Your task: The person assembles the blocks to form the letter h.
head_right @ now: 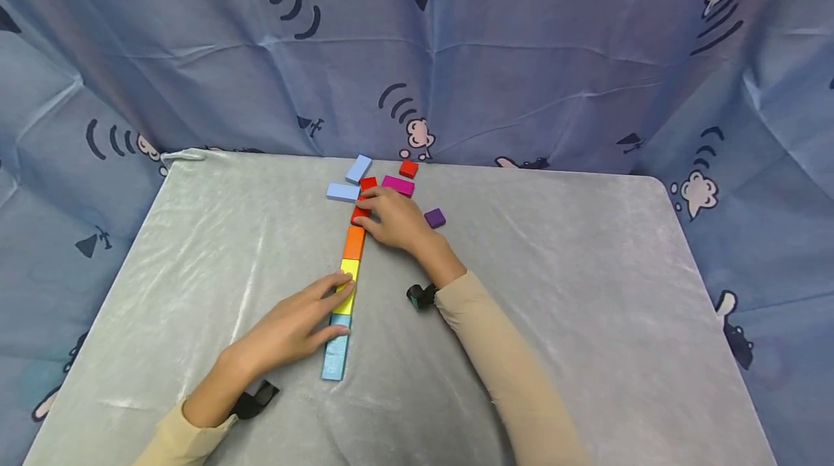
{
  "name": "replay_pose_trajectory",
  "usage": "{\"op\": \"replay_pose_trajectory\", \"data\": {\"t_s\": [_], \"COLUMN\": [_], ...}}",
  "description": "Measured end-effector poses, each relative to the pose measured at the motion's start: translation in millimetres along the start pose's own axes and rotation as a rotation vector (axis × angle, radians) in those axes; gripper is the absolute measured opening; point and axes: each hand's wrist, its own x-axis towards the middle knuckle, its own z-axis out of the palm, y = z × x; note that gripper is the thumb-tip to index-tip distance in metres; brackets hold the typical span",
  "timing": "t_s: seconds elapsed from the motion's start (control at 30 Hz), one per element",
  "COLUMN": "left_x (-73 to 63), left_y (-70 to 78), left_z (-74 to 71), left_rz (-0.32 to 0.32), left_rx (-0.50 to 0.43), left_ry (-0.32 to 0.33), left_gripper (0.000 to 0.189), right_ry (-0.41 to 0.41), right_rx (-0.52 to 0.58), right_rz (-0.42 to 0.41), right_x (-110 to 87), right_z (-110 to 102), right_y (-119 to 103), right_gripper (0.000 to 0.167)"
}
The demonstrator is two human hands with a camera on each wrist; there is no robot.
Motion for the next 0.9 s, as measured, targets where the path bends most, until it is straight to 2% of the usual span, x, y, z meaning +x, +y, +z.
{"op": "replay_pose_trajectory", "data": {"t_s": [0.3,0.9], "left_x": [0.6,-1.4], "left_y": [2.1,1.1], "left_z": [-1.3,0.3], "left_rz": [-0.019,-0.013], "left_rx": [-0.007,-0.021], "left_ry": [-0.004,-0.011], "left_gripper": [0.071,0.069], "right_ry": [-0.006,0.021], "right_rx": [0.0,0.009], "right_rz": [-0.02,-0.063], "right_x": [-2.0,-5.9], "right_z": [-1.0,6.1], "right_y": [-0.5,2.4], "right_gripper": [0.041,0.04]}}
